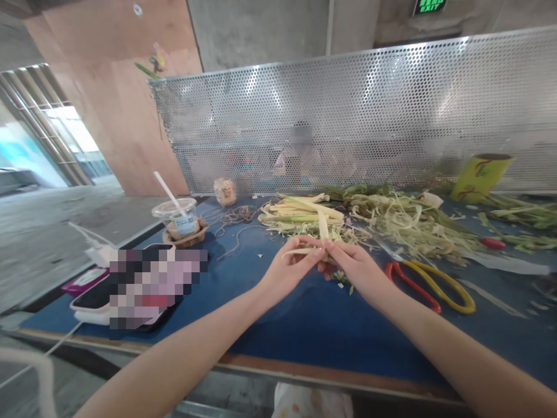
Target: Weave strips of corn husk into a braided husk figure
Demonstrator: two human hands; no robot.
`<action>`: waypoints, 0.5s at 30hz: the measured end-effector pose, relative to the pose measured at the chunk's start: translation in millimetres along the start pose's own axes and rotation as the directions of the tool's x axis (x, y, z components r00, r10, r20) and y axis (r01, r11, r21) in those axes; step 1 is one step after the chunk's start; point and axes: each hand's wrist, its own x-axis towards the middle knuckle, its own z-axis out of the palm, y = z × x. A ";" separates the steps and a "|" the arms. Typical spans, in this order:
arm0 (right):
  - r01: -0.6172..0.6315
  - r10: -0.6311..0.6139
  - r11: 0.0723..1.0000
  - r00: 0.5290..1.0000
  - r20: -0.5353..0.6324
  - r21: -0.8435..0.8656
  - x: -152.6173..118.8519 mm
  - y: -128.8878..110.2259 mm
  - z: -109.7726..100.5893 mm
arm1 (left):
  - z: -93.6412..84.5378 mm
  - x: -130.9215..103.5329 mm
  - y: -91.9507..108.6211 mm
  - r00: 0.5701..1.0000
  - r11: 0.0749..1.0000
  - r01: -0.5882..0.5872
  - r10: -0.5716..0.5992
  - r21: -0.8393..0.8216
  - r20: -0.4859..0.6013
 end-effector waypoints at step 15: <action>0.122 -0.288 0.807 0.935 -0.205 -0.577 1.2 3.4 -9.0 | -0.1 -2.6 -0.3 0.993 0.970 -0.002 0.030 0.244 -0.112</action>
